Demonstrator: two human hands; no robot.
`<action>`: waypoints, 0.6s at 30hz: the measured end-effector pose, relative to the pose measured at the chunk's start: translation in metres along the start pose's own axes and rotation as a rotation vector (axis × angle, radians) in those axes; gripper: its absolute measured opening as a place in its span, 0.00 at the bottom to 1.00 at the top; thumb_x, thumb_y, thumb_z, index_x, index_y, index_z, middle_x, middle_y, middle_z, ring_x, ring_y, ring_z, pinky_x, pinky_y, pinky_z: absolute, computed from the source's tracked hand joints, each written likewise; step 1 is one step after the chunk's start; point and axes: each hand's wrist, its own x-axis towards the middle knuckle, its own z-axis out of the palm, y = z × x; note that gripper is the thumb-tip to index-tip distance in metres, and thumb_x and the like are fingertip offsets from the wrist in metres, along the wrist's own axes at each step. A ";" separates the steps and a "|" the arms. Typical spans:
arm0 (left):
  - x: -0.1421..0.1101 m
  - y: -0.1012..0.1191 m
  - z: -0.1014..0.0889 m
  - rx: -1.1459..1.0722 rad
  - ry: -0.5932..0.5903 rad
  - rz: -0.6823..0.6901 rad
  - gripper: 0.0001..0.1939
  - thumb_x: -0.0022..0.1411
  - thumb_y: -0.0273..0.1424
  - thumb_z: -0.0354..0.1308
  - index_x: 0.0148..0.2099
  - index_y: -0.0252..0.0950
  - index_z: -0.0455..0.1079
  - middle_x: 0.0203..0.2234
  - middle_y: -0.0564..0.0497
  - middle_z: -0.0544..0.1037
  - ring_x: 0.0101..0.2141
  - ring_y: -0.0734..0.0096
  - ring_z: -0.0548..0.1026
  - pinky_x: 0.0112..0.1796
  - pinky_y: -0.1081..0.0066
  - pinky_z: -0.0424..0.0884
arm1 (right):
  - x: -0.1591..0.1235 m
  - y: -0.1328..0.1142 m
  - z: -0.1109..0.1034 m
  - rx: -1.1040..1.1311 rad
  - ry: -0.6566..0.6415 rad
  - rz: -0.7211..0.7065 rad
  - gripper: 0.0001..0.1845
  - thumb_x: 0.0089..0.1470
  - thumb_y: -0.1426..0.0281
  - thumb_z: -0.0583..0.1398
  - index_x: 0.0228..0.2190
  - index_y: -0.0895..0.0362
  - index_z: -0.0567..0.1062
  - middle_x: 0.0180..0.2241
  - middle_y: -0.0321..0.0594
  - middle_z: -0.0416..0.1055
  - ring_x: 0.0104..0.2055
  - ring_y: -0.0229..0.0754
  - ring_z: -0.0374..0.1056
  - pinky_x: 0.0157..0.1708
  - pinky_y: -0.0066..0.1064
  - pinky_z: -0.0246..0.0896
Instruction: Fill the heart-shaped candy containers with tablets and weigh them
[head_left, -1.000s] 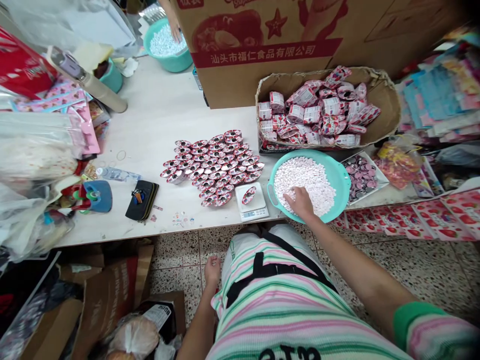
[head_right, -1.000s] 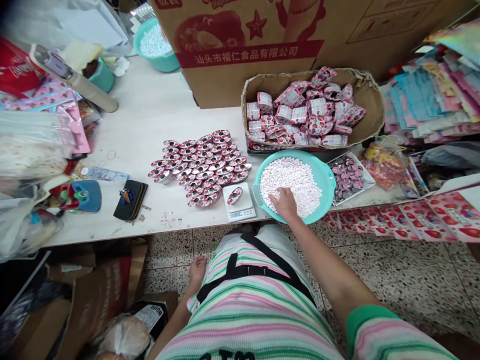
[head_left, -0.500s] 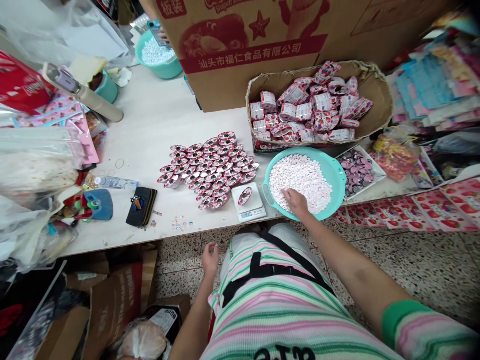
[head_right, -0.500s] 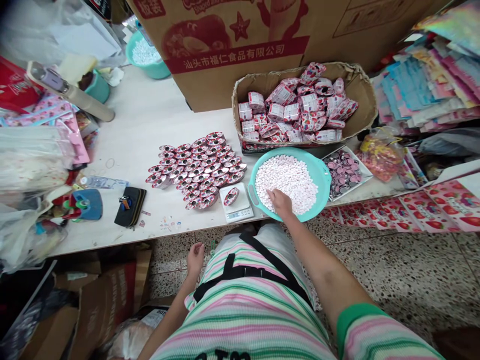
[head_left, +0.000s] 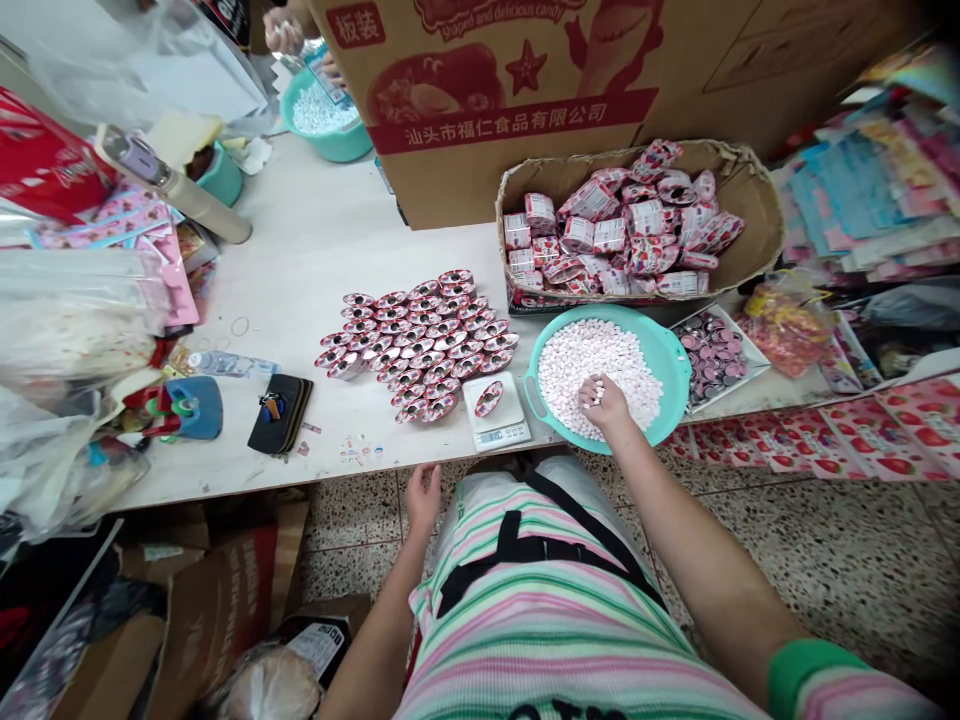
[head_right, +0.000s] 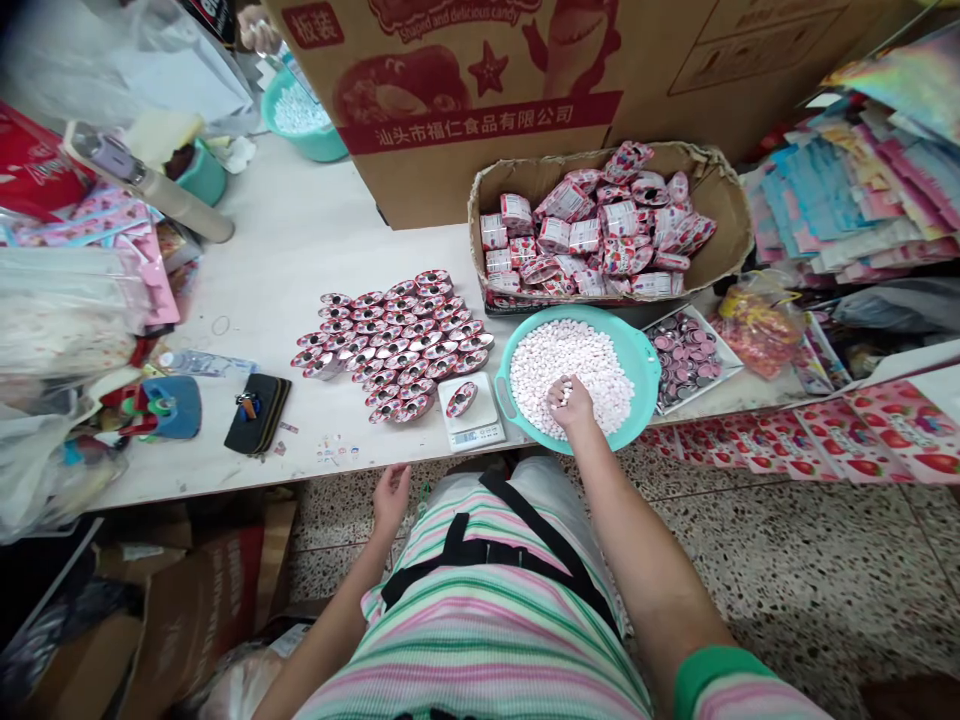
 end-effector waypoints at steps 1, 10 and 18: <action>-0.004 -0.004 -0.002 0.004 -0.002 -0.010 0.19 0.52 0.46 0.56 0.36 0.35 0.71 0.33 0.45 0.77 0.35 0.63 0.75 0.40 0.64 0.70 | -0.002 -0.001 0.001 0.024 -0.014 0.016 0.15 0.59 0.72 0.44 0.20 0.55 0.57 0.14 0.27 0.49 0.12 0.29 0.46 0.10 0.18 0.43; -0.016 -0.022 -0.009 0.024 -0.003 -0.078 0.20 0.51 0.48 0.55 0.36 0.35 0.70 0.33 0.45 0.77 0.35 0.63 0.75 0.40 0.64 0.70 | -0.014 0.026 0.033 0.117 0.032 0.020 0.10 0.56 0.74 0.49 0.28 0.57 0.68 0.24 0.37 0.68 0.26 0.32 0.67 0.22 0.20 0.66; -0.017 -0.031 -0.008 0.000 -0.001 -0.095 0.20 0.52 0.47 0.53 0.39 0.35 0.69 0.35 0.45 0.76 0.37 0.63 0.74 0.42 0.64 0.69 | -0.016 0.071 0.074 -0.014 -0.023 0.030 0.03 0.52 0.74 0.56 0.29 0.59 0.70 0.28 0.41 0.73 0.31 0.35 0.71 0.32 0.25 0.72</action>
